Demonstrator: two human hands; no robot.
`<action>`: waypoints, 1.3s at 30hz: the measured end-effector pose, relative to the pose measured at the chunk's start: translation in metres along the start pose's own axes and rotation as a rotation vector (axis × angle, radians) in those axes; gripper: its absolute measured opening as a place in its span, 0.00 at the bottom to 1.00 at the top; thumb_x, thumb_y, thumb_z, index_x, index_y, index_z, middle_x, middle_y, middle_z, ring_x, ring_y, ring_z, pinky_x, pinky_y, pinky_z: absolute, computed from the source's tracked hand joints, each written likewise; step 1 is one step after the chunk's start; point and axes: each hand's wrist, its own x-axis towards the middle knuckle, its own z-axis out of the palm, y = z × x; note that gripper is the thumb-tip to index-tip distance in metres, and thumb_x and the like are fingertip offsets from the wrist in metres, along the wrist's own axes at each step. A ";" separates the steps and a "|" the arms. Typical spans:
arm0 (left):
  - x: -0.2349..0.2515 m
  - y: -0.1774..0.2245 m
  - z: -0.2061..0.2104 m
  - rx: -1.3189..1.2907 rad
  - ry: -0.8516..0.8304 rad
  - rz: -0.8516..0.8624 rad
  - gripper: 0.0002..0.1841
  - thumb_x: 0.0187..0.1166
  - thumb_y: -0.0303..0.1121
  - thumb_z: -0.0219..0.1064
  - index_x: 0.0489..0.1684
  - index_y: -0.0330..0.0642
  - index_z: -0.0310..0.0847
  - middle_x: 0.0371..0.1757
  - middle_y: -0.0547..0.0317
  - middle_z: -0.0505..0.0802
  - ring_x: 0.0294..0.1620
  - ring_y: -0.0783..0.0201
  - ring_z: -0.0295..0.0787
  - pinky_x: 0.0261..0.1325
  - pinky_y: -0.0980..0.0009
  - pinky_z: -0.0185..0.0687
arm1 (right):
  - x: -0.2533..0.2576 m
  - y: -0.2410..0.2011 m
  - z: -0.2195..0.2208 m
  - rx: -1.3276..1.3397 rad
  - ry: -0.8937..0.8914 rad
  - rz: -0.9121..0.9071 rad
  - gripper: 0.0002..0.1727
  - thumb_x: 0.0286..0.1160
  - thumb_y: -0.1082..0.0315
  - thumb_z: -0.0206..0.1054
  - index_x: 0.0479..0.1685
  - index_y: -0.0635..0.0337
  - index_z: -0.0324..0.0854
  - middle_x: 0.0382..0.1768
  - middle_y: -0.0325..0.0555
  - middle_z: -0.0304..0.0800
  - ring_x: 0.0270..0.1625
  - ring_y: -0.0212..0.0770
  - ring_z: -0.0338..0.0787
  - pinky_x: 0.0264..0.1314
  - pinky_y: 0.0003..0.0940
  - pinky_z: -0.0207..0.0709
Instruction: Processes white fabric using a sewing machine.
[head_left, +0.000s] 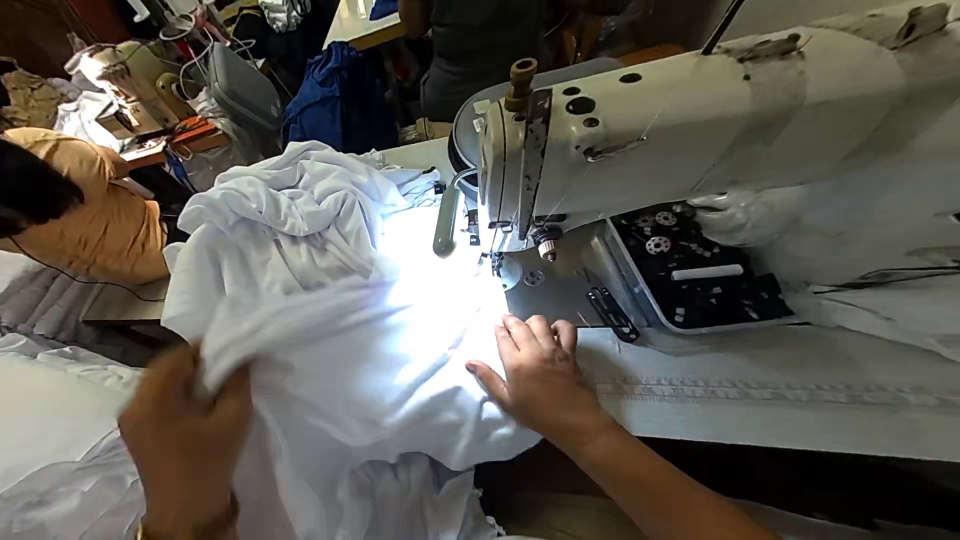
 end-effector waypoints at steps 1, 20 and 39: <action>0.030 0.001 0.005 0.080 0.007 0.047 0.22 0.82 0.39 0.65 0.57 0.22 0.82 0.51 0.22 0.88 0.53 0.28 0.88 0.55 0.33 0.79 | 0.002 -0.007 -0.001 0.000 -0.017 0.019 0.41 0.79 0.35 0.55 0.52 0.73 0.88 0.59 0.67 0.89 0.61 0.68 0.87 0.63 0.73 0.68; 0.036 0.129 0.209 -0.005 -0.602 0.443 0.29 0.86 0.61 0.50 0.82 0.66 0.75 0.82 0.60 0.81 0.85 0.48 0.69 0.84 0.30 0.40 | 0.001 -0.018 -0.013 -0.098 -0.174 0.030 0.51 0.66 0.26 0.63 0.62 0.73 0.85 0.65 0.65 0.87 0.65 0.65 0.86 0.70 0.75 0.64; 0.022 0.124 0.204 0.038 -0.359 0.630 0.22 0.83 0.55 0.59 0.62 0.56 0.90 0.74 0.55 0.88 0.78 0.43 0.78 0.78 0.27 0.50 | 0.009 0.119 -0.123 0.115 -0.022 0.277 0.13 0.82 0.73 0.64 0.57 0.68 0.88 0.52 0.67 0.90 0.59 0.69 0.88 0.64 0.71 0.76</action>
